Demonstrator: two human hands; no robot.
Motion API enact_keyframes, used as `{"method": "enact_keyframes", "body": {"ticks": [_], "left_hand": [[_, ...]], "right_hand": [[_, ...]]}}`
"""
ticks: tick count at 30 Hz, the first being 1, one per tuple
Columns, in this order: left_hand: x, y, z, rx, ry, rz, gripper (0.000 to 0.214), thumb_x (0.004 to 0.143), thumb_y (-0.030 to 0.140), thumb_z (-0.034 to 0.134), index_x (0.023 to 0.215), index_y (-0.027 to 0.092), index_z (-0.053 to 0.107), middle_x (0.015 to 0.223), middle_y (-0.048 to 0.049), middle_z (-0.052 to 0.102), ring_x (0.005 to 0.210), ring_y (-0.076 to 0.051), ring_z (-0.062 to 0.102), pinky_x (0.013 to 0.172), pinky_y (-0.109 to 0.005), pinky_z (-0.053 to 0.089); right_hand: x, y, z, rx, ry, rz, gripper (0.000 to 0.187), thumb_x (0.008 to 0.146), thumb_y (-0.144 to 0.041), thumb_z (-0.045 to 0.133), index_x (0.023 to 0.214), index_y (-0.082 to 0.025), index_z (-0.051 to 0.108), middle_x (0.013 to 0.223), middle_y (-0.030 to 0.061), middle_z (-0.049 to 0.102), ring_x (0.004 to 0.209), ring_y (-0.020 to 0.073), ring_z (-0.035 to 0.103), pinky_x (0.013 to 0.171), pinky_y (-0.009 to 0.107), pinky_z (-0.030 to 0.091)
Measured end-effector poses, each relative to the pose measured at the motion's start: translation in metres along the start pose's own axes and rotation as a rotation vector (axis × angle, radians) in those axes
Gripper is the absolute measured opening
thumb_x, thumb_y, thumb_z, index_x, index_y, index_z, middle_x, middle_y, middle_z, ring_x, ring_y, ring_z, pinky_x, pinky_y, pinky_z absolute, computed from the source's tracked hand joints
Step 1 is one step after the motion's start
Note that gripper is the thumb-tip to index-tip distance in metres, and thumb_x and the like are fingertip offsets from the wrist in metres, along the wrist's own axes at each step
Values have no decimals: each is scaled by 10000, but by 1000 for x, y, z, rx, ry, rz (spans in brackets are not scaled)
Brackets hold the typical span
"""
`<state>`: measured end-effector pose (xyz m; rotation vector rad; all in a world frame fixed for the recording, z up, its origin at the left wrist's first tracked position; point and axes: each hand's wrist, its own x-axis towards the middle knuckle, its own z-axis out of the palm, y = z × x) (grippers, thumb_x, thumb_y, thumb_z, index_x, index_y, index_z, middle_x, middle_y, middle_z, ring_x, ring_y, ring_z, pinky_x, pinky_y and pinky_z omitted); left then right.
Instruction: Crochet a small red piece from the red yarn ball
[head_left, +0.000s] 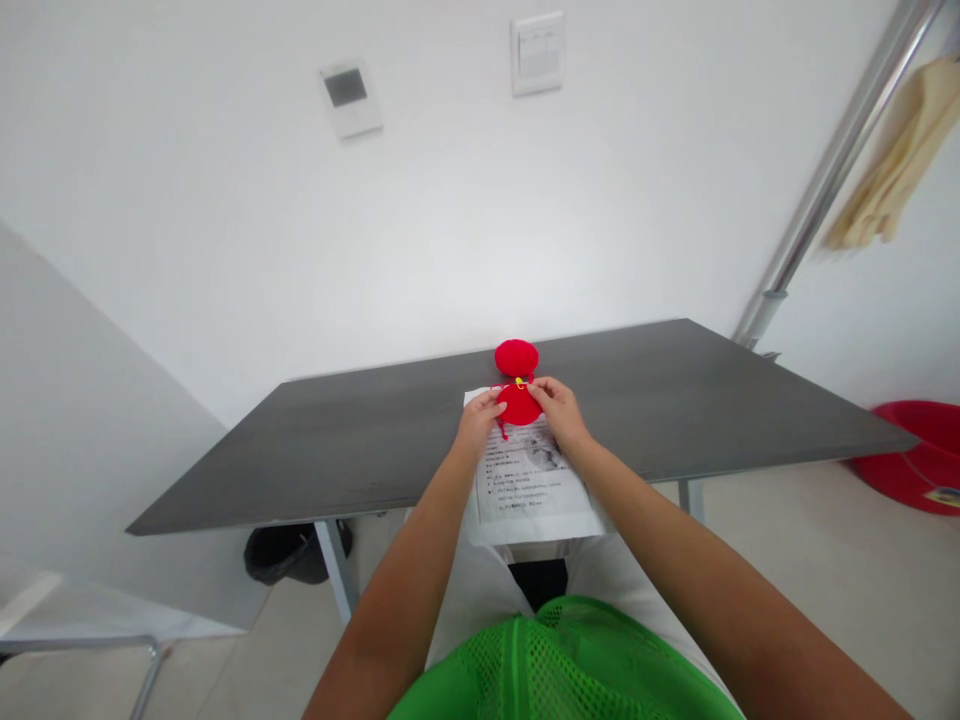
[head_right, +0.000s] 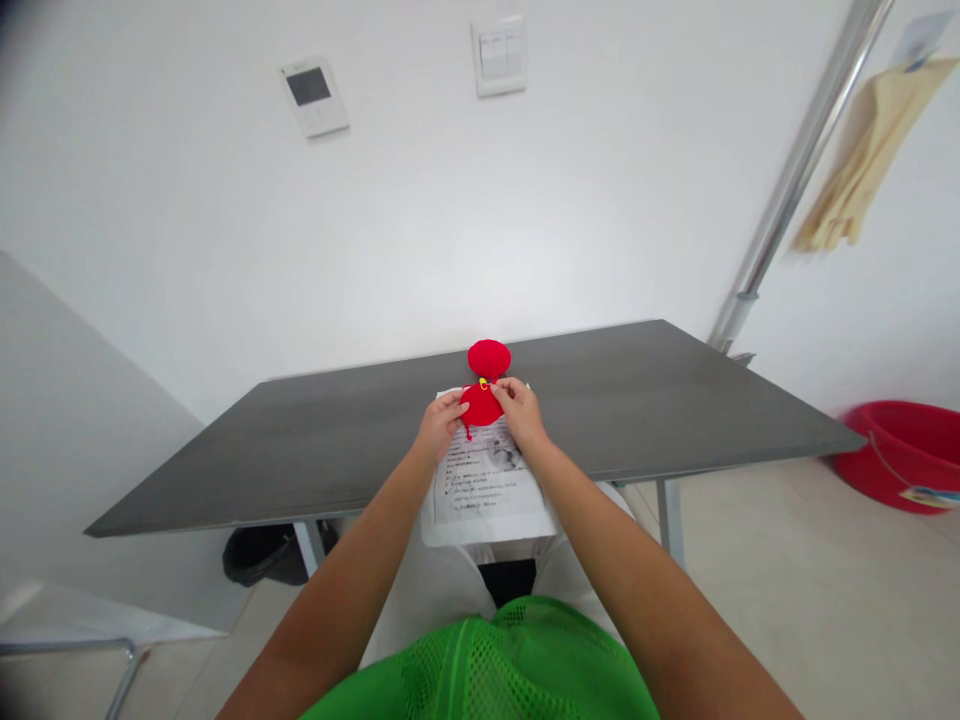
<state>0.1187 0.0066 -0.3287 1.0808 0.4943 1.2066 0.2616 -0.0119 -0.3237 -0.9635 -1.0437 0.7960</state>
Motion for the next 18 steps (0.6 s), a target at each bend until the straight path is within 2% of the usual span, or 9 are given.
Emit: {"method": "enact_keyframes", "body": {"ticks": [7,14,18], "left_hand": [[7,-7,-7,10,83,44,258,605,247,716,839,144,688,846,-53,708,782,-147,642,794,-285,477],[10,-9,-9,113,208,130,234,646,368,714,723,157,648,680,-4,661,637,-116,579,677,-253,449],[7,-6,-5,150,194,142,259,646,404,713,698,158,655,657,3,650,628,-115,563,672,-252,440]], "right_hand": [[-1,-1,0,25,7,-3,246,628,-426,683,696,-201,609,660,-11,637,604,144,542,619,276,436],[-5,-5,1,18,-23,5,252,641,-440,681,698,-211,591,673,-12,642,615,153,555,623,282,444],[-5,-7,2,11,-46,16,255,634,-446,689,693,-215,598,669,-10,646,618,161,566,629,294,452]]}}
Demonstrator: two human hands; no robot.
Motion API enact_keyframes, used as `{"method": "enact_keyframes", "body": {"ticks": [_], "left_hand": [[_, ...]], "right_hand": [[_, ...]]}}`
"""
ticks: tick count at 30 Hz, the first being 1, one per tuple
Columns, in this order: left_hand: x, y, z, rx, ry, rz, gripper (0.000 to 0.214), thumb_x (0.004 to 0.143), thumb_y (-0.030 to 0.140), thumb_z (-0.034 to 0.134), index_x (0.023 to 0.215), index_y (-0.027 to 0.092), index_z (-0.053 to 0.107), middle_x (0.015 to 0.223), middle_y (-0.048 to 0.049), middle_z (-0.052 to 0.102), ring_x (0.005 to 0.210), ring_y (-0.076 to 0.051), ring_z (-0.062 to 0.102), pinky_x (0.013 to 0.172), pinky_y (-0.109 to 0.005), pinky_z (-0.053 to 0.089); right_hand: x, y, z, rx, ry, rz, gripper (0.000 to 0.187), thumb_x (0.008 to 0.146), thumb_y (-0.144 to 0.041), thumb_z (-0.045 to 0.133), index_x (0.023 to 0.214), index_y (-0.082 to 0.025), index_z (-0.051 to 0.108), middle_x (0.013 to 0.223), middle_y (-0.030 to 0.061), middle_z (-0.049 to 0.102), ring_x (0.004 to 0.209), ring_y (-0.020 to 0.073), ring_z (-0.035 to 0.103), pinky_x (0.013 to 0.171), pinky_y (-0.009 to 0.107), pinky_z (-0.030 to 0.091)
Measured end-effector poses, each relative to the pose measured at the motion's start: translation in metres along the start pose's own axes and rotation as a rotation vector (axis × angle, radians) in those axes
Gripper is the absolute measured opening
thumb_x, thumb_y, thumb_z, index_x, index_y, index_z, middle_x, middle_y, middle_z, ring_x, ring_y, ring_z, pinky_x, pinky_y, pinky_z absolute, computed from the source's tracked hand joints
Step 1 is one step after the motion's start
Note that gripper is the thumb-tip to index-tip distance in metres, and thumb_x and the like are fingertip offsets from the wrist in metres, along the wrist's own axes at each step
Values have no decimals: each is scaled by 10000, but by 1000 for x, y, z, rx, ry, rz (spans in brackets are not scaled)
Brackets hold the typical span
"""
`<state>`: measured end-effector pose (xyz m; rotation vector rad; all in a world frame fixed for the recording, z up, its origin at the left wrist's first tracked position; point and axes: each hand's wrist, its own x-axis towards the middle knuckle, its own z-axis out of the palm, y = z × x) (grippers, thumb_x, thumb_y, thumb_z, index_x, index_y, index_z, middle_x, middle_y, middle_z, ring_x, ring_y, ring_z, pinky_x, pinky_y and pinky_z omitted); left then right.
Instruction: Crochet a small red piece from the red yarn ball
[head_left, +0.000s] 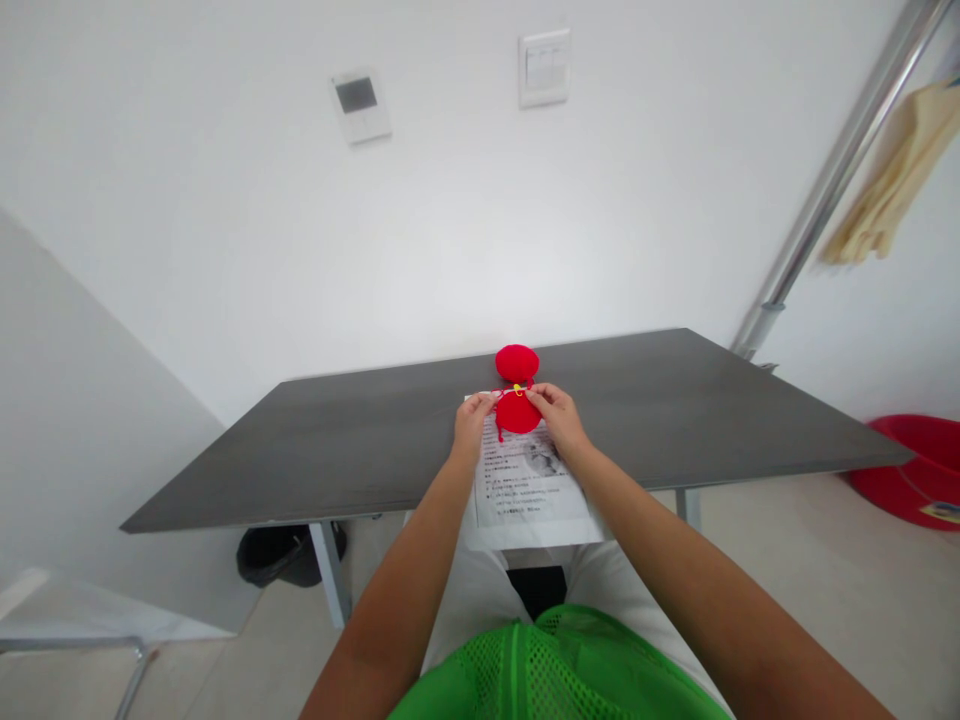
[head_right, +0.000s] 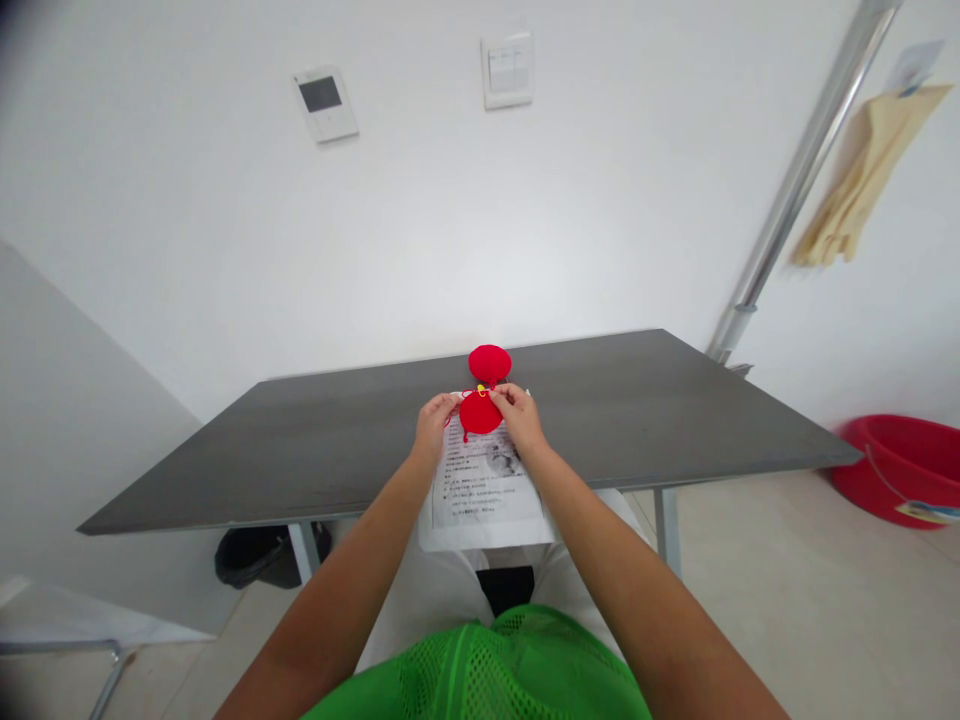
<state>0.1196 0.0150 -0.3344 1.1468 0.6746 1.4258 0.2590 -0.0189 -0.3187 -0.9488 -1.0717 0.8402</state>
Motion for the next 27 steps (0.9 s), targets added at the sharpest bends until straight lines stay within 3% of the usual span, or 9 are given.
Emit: {"method": "enact_keyframes", "body": {"ticks": [4,13,27], "left_hand": [[-2,3,3,73,-78,-11,266,584,384,763,681,158,661,654,3,643,616,-120,547,659,-263,430],[-8,9,6,25,-103,-35,231,564,324,758,711,172,668,701,1,661,660,-133,566,702,-283,441],[-3,3,3,-41,-90,-85,266,545,327,772,724,169,655,708,-1,667,643,-131,576,669,-271,443]], "right_hand": [[0,0,-1,-18,-39,16,263,637,-458,688,708,-217,609,685,-4,660,628,163,578,641,301,466],[-1,0,-1,-91,-185,-28,247,654,-437,689,695,-199,638,679,-10,640,637,144,558,651,283,446],[-6,-9,3,-38,-208,58,272,660,-469,653,706,-201,645,658,3,646,632,159,569,636,297,456]]}}
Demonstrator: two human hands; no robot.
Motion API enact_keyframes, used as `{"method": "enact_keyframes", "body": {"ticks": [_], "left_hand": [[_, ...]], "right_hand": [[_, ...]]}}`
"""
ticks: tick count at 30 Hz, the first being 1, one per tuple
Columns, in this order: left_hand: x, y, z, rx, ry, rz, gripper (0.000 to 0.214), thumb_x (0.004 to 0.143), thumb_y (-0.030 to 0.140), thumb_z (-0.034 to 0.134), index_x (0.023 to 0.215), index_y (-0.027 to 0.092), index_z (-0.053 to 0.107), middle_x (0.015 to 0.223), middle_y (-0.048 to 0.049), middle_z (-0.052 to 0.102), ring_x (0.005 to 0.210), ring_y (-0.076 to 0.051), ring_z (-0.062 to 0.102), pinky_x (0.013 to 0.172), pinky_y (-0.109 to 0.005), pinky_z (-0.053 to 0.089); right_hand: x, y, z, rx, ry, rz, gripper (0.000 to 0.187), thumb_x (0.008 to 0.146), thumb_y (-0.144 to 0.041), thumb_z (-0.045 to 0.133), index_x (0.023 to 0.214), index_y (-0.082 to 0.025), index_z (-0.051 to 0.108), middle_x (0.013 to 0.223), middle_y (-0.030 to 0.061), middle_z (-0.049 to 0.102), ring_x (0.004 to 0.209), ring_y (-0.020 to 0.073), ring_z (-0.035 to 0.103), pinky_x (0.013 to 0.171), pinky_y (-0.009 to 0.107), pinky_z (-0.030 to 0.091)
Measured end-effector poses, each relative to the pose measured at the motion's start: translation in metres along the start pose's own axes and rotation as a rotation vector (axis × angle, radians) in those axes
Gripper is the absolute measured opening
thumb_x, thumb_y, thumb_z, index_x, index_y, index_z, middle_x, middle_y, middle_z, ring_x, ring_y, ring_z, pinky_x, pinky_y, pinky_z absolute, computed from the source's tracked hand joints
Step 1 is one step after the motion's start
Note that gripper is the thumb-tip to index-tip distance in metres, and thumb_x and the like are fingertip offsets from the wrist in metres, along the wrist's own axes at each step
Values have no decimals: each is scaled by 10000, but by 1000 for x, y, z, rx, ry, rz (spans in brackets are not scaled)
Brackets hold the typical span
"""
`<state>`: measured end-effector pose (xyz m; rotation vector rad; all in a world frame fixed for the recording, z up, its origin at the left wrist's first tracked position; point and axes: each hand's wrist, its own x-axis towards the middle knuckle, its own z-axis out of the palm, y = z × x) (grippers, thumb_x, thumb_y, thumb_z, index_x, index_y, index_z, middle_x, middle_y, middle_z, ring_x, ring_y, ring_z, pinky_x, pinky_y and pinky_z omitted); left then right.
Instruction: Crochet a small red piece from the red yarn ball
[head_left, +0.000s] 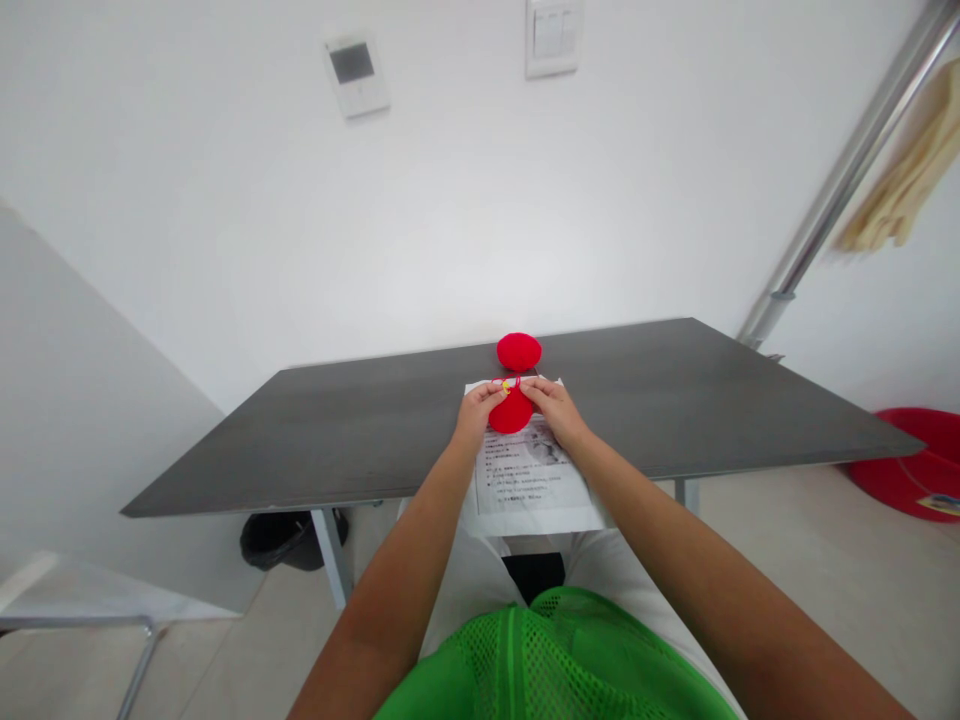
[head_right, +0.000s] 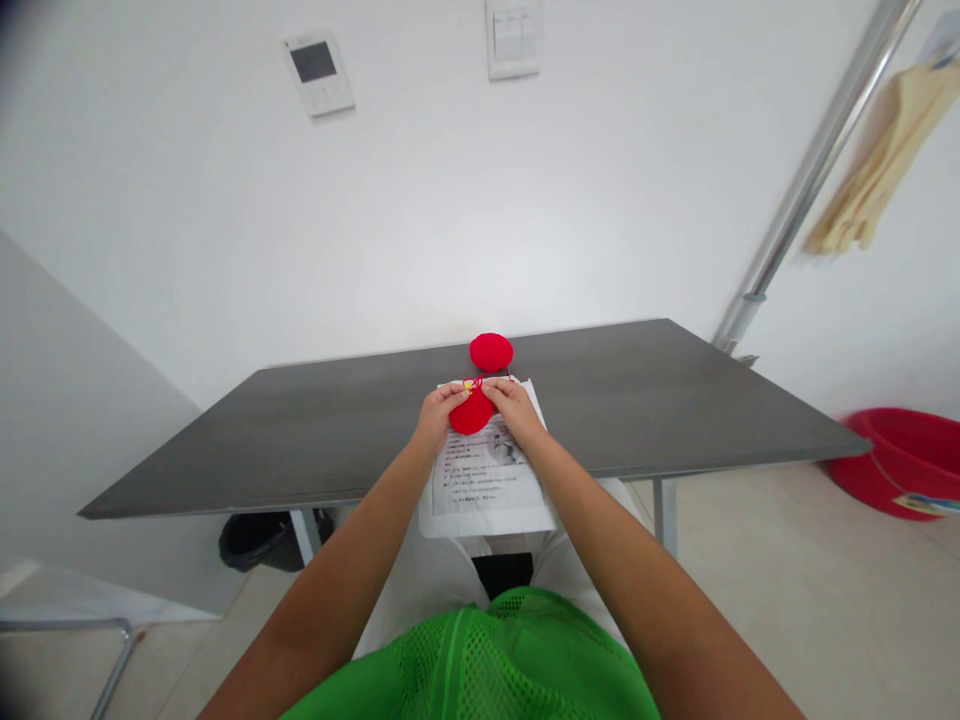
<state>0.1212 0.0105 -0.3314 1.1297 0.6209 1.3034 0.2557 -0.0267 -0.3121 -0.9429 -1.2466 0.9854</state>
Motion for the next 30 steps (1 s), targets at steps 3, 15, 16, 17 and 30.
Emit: {"method": "enact_keyframes", "body": {"ticks": [3,15,16,17,30], "left_hand": [[0,1,0,17,23,1,278,546,342,772,726,168,653,695,1,664,631,-131,574,653,-270,443],[3,-5,-1,39,-45,-6,363,550,238,764,888,141,678,788,-37,705,713,-156,627,731,-290,477],[3,-6,-2,41,-48,-3,353,554,229,753,888,141,681,783,-35,705,715,-159,629,732,-290,478],[4,-6,-2,51,-44,-1,338,559,219,742,883,145,684,775,-30,703,709,-159,629,724,-287,478],[5,-5,-4,-39,86,-6,367,537,293,803,846,130,691,743,-42,708,685,-158,633,735,-303,485]], "right_hand": [[0,1,1,-21,-39,-24,253,635,-439,680,716,-210,610,670,-7,640,647,157,575,658,299,459],[4,9,-2,-85,90,-195,243,659,-305,616,886,-239,557,766,-8,626,764,180,599,748,328,480],[4,7,-2,-108,116,-233,261,667,-286,601,922,-241,566,847,8,642,840,189,603,780,331,476],[3,5,-2,-136,140,-271,280,679,-271,587,958,-244,575,945,23,646,928,196,594,817,334,469],[3,10,-3,-197,86,-118,209,716,-415,607,790,-220,598,727,-9,608,655,149,539,622,282,428]]}}
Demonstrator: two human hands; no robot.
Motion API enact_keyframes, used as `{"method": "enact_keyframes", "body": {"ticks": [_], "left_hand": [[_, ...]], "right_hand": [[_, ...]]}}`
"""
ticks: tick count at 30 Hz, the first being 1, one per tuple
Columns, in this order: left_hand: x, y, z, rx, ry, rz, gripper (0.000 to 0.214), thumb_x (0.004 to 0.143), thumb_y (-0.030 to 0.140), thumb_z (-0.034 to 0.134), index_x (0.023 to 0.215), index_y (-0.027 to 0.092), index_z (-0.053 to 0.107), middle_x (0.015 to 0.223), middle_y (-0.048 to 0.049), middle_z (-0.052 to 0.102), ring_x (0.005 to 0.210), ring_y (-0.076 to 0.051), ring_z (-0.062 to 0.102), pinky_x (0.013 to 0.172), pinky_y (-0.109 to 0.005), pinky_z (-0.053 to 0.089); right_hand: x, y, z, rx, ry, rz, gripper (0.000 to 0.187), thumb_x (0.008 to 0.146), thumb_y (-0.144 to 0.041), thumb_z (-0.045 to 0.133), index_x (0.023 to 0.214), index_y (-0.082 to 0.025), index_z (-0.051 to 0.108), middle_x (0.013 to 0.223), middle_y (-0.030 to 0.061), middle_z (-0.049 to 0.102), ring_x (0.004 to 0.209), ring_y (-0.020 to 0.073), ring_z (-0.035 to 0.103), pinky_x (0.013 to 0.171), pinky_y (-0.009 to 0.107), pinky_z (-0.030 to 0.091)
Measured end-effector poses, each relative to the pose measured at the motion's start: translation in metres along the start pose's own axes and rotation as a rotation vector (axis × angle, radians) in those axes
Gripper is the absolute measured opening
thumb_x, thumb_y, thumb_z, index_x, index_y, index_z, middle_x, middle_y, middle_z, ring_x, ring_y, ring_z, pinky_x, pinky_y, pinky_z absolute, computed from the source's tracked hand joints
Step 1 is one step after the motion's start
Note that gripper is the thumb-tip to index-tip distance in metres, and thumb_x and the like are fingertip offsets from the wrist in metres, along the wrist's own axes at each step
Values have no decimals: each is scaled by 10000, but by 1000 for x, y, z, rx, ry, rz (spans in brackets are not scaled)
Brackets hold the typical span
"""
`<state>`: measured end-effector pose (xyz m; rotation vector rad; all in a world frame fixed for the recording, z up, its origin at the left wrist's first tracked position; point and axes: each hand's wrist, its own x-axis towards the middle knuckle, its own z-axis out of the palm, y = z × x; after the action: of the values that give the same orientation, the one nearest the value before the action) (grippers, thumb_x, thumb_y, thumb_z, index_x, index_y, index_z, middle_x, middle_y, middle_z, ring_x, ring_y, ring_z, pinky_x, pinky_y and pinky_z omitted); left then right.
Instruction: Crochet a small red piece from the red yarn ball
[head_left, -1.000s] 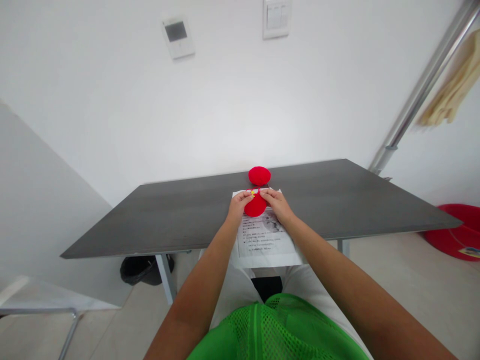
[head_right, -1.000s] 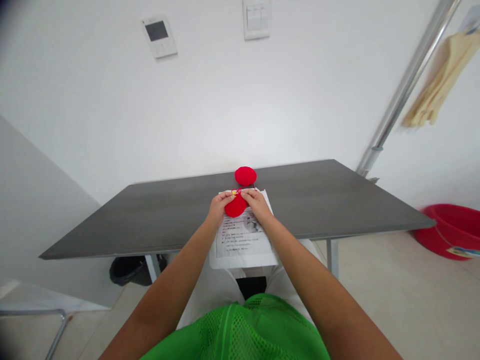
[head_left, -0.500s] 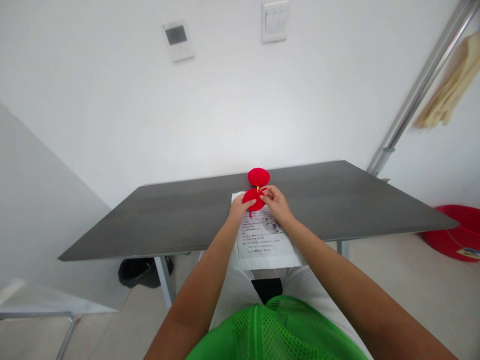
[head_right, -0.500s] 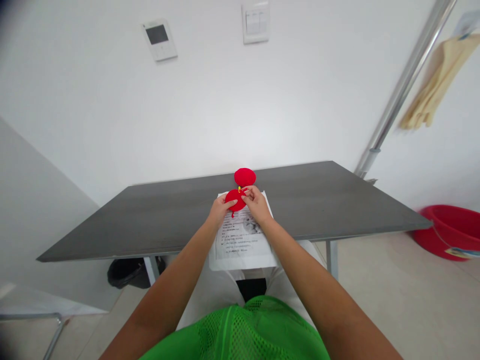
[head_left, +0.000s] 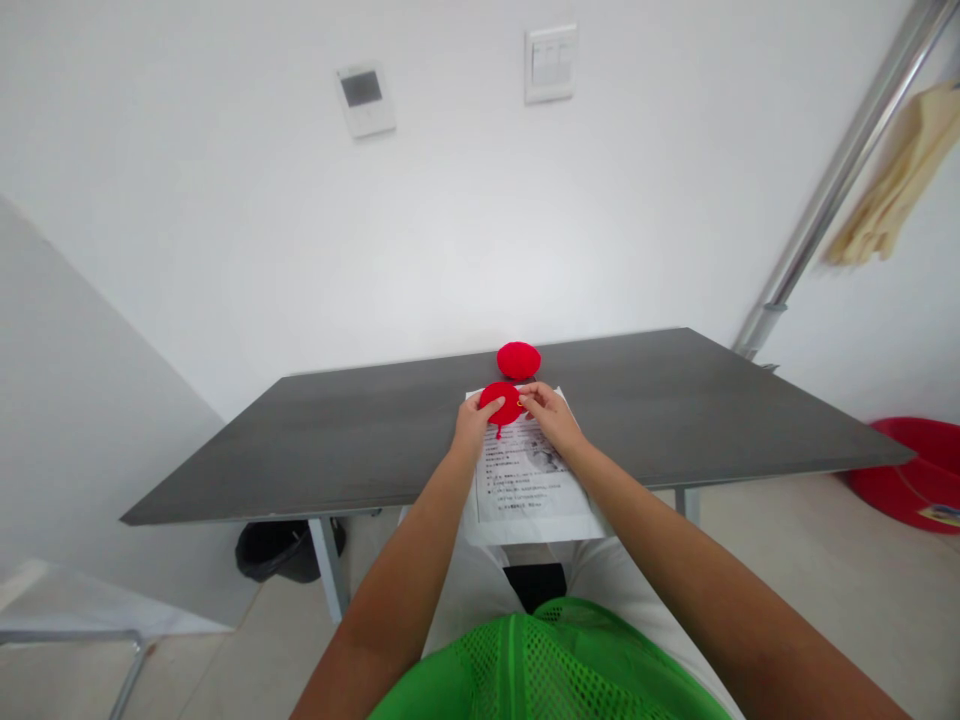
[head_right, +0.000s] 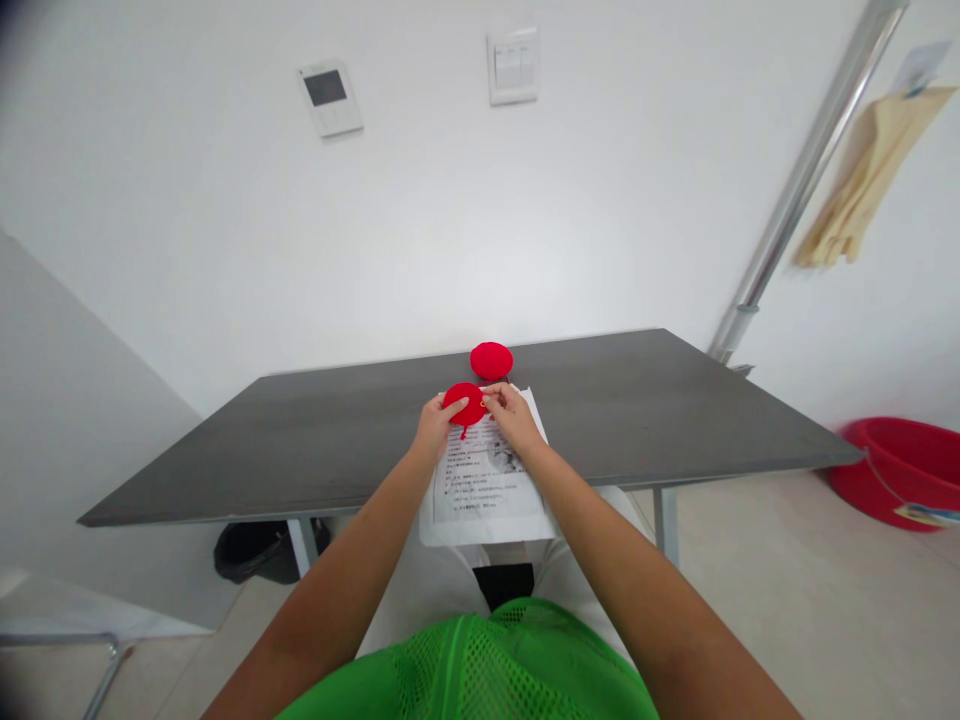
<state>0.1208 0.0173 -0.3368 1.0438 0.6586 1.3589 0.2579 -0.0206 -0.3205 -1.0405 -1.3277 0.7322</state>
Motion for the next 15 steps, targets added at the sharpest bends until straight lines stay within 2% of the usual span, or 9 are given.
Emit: {"method": "enact_keyframes", "body": {"ticks": [3,5,9,12,15], "left_hand": [[1,-1,1,-48,24,-5,394,546,366,810,834,125,689,719,-41,703,669,-151,630,731,-300,487],[1,0,2,-69,32,-6,412,574,452,787,792,118,684,702,-46,696,644,-140,617,709,-286,485],[1,0,5,-110,38,-5,505,630,589,705,795,113,673,742,-64,694,645,-141,607,651,-275,481],[1,-2,3,-12,-29,-9,516,604,542,744,870,106,675,699,-45,673,570,-118,561,549,-239,428],[2,-4,0,79,-60,26,455,593,473,772,848,109,673,570,8,598,441,-62,432,453,-205,317]], "right_hand": [[0,1,1,-14,-142,75,242,732,-457,587,747,-217,612,629,-15,594,585,148,520,570,278,408],[-1,1,1,-29,-193,94,280,752,-484,565,691,-213,601,555,-18,568,540,145,500,555,280,401],[0,1,0,-12,-138,106,299,750,-502,568,679,-214,596,549,-14,573,542,148,502,553,283,419],[1,2,-1,6,-72,85,302,734,-505,582,677,-209,598,665,4,615,620,156,528,555,273,434],[2,2,0,48,-98,109,302,729,-502,586,696,-203,609,738,13,633,680,161,547,579,270,447]]}}
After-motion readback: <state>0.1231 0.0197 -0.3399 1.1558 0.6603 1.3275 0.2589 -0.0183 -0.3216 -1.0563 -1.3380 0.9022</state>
